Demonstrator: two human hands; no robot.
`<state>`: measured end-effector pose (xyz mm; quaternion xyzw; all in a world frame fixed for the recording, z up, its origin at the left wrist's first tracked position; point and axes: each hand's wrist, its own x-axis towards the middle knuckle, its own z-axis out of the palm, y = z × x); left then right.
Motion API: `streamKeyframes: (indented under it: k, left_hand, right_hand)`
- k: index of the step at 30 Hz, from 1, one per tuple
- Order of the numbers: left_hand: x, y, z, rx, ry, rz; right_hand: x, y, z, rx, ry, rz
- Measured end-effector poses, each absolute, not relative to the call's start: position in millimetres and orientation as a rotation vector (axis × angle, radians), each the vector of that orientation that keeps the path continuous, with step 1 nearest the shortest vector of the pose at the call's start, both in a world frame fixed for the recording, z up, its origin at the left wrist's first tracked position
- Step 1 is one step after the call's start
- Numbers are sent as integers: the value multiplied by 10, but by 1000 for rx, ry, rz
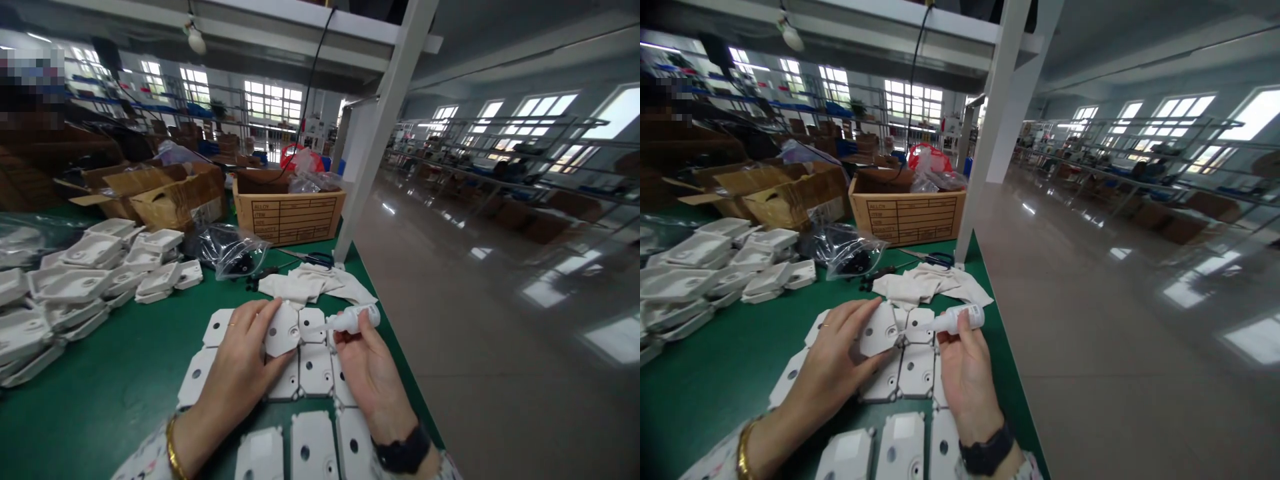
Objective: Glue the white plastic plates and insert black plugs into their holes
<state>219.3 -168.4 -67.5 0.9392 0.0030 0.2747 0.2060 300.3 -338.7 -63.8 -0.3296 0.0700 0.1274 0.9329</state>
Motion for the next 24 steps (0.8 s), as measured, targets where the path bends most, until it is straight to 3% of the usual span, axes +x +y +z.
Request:
streamKeyframes:
  k: [24]
  left_hand:
    - [2215, -1690, -705, 2661, -40, 846]
  right_hand:
    - [2966, -3369, -539, -939, -57, 9]
